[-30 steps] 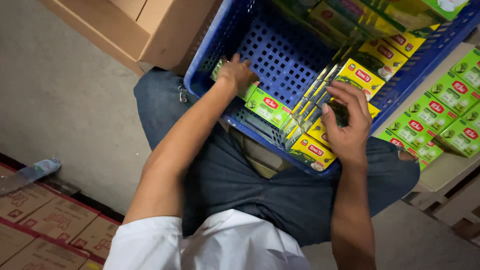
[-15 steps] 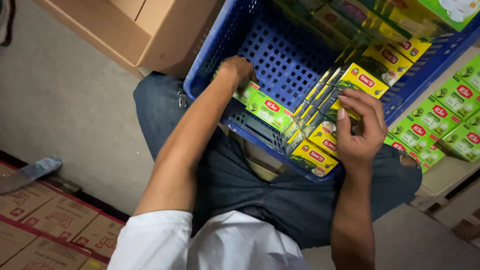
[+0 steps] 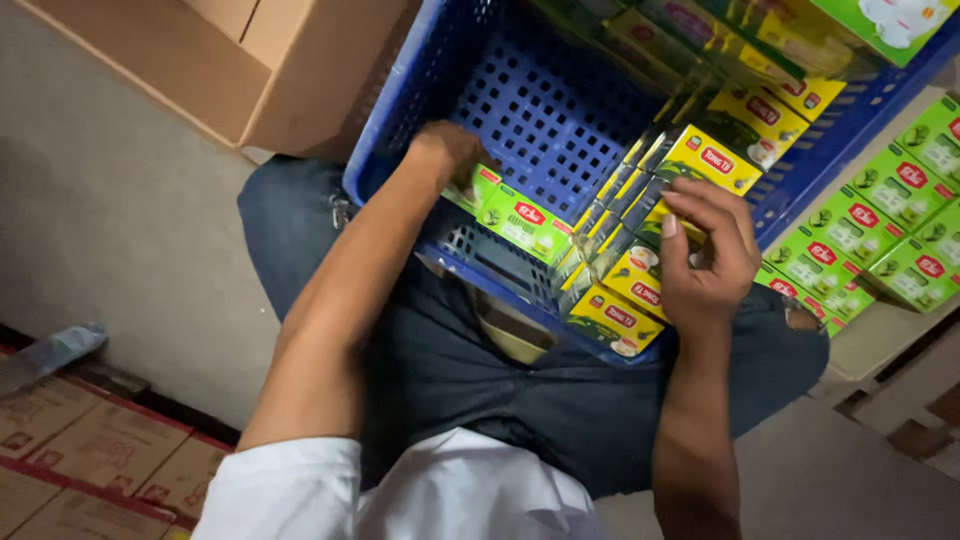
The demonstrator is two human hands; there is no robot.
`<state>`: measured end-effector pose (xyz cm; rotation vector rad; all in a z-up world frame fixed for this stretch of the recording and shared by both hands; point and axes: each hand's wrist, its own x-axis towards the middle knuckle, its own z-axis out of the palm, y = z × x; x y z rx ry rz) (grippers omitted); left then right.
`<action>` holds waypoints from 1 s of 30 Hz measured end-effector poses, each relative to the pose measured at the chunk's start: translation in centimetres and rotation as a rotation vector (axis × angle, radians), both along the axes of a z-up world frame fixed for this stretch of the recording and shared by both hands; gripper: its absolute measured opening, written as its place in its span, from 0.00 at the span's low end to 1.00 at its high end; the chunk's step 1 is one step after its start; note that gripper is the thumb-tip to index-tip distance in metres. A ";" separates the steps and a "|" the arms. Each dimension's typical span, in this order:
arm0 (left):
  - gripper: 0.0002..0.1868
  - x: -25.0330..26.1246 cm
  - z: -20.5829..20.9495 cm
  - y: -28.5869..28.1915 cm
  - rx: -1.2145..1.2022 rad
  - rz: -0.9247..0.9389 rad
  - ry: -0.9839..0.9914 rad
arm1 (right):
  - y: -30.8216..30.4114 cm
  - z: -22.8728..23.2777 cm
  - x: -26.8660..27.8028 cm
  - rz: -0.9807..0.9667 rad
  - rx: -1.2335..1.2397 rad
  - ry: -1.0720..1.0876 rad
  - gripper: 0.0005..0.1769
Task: The person transfers small green and yellow boxes from a blue crate into a cardboard box. They arrange the boxes in rows inside the crate and then place them into the larger box.
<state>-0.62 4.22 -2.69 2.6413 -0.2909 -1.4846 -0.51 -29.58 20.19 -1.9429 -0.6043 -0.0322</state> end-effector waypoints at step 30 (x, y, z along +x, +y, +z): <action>0.20 -0.6 -6.6 1.0 0.026 0.147 0.034 | -0.4 -1.0 0.7 -0.049 -0.006 -0.011 0.10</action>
